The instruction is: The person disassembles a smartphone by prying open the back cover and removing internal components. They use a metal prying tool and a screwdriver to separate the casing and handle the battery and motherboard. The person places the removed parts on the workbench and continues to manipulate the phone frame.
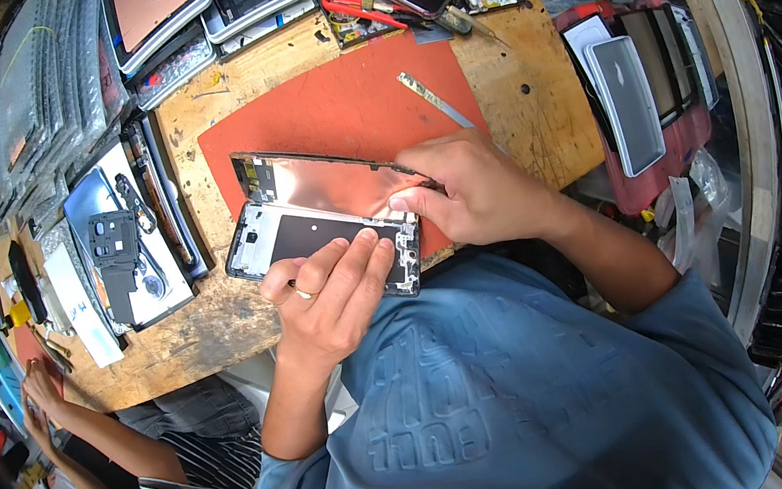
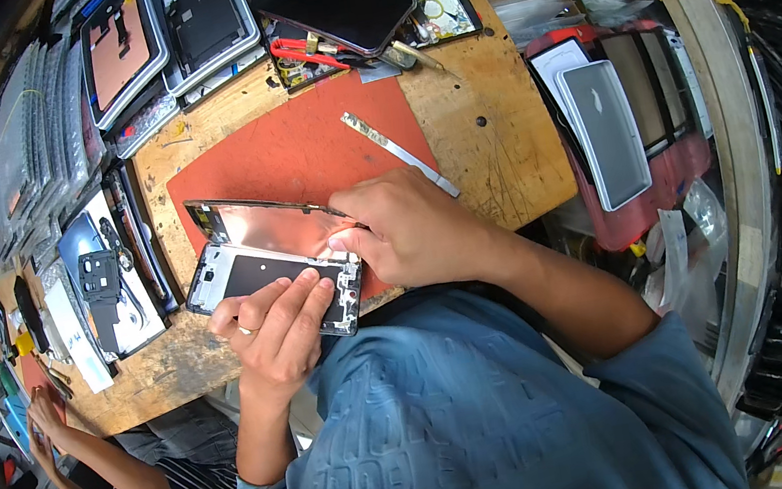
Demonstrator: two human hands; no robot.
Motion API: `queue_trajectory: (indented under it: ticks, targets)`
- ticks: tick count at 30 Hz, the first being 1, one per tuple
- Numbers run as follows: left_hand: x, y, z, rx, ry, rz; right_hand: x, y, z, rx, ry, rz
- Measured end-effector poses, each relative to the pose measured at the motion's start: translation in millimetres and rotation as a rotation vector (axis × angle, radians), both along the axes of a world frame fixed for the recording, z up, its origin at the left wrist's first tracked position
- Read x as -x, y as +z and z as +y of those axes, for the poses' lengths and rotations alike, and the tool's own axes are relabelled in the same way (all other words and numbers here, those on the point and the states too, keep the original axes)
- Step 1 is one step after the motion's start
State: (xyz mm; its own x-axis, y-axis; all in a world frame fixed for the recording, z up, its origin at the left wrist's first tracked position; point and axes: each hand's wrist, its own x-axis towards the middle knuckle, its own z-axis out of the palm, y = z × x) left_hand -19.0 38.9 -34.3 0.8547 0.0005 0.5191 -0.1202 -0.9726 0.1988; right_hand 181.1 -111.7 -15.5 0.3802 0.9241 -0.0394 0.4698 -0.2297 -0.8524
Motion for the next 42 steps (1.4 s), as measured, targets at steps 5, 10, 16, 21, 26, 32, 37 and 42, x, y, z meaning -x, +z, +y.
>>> queue_trajectory:
  ticks: [5, 10, 16, 21, 26, 32, 37, 42]
  targets:
    - [0.9, -0.8, 0.3, 0.008, -0.012, -0.003, 2.0, -5.2, 0.4, -0.002, -0.041, 0.031]
    - [0.6, -4.5, 0.9, 0.024, -0.018, -0.027, 1.3, -0.5, -0.3, 0.129, -0.028, 0.044]
    - [0.7, -8.0, 2.7, 0.019, -0.012, -0.045, 1.0, 5.2, 1.5, 0.194, -0.025, 0.007]
    - [1.5, -6.4, 4.6, 0.015, -0.020, -0.045, 5.1, -0.9, 1.0, 0.145, -0.064, -0.015]
    - [3.1, -7.3, 6.8, 0.035, -0.045, -0.022, 5.2, 0.7, 2.4, 0.159, -0.063, -0.026]
    - [4.5, -8.1, 9.1, 0.029, -0.063, -0.011, 10.0, -1.2, 6.6, 0.116, -0.149, -0.002]
    - [5.2, -8.0, 9.9, 0.028, -0.070, -0.009, 8.7, 7.0, 6.7, 0.251, -0.109, -0.051]
    - [5.9, -7.3, 12.5, 0.032, -0.085, -0.016, 13.4, 5.6, 10.9, 0.180, -0.167, -0.016]
